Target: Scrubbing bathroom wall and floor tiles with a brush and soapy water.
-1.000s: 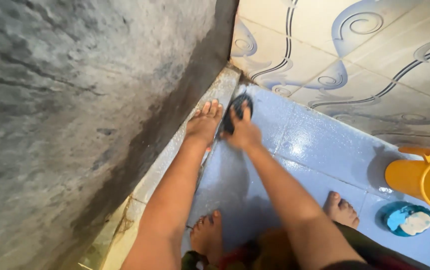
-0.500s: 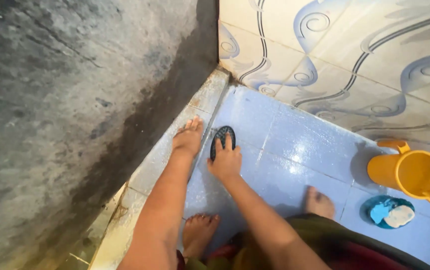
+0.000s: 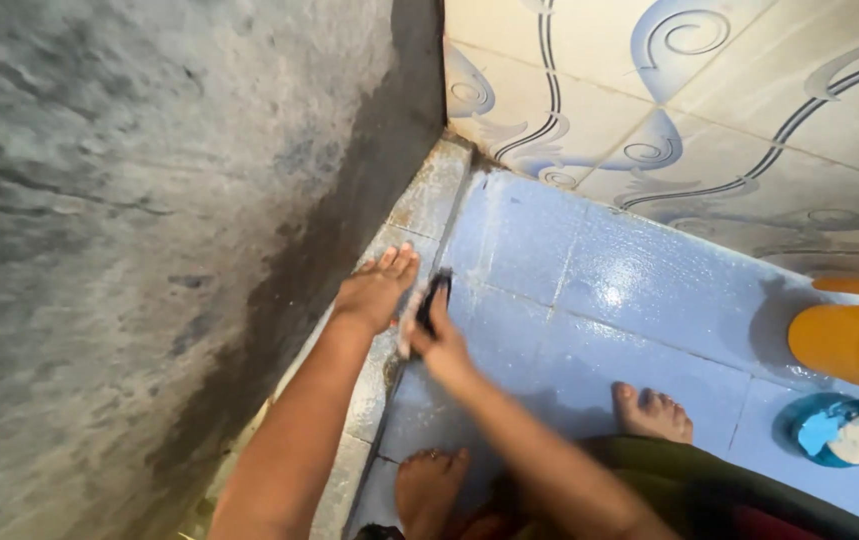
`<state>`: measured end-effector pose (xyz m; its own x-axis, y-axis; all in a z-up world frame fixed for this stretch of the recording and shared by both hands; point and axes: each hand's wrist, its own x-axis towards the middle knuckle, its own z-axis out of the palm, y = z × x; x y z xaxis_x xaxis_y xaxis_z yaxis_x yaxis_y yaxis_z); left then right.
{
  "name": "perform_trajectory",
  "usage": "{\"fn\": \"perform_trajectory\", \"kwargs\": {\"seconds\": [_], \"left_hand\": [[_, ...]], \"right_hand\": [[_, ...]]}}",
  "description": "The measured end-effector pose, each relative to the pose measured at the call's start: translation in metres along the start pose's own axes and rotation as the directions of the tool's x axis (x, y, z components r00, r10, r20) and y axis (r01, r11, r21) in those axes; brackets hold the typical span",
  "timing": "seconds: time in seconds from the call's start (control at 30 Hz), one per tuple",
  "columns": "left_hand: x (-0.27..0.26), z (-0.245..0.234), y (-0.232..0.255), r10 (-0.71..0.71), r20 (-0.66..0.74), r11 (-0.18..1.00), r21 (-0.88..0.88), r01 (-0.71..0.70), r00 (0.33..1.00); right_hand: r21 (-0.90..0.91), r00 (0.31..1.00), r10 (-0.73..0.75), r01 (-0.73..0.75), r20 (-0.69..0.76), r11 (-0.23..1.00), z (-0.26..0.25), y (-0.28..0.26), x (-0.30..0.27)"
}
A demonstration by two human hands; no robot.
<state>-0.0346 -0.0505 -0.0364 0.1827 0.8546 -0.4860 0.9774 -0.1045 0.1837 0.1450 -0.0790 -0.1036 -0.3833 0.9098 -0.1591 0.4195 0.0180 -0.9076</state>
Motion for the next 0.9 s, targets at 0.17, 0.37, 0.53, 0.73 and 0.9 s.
{"fn": "perform_trajectory", "kwargs": {"seconds": [0.17,0.37,0.53,0.73,0.9], "left_hand": [[-0.009,0.014,0.0,0.019,-0.032,0.999,0.038,-0.018,0.999],[0.004,-0.009,0.003,-0.019,0.029,1.0,0.008,0.019,0.999],[0.013,0.02,-0.01,0.035,-0.045,0.998,0.058,-0.033,0.998],[-0.004,-0.006,-0.001,0.015,-0.019,0.998,0.058,-0.014,1.0],[0.009,-0.013,-0.004,0.027,0.004,0.998,0.052,-0.027,1.0]], "right_hand": [[0.405,0.988,0.018,-0.078,0.15,0.911,-0.087,-0.038,0.142],[0.457,0.962,-0.041,-0.091,0.271,0.885,-0.024,-0.016,0.004],[0.227,0.923,-0.337,0.293,0.187,0.929,-0.009,-0.016,-0.047],[0.101,0.991,-0.122,0.116,0.055,0.988,-0.081,-0.035,0.137],[0.055,0.938,-0.272,0.267,0.213,0.962,-0.041,0.007,0.05]]}}
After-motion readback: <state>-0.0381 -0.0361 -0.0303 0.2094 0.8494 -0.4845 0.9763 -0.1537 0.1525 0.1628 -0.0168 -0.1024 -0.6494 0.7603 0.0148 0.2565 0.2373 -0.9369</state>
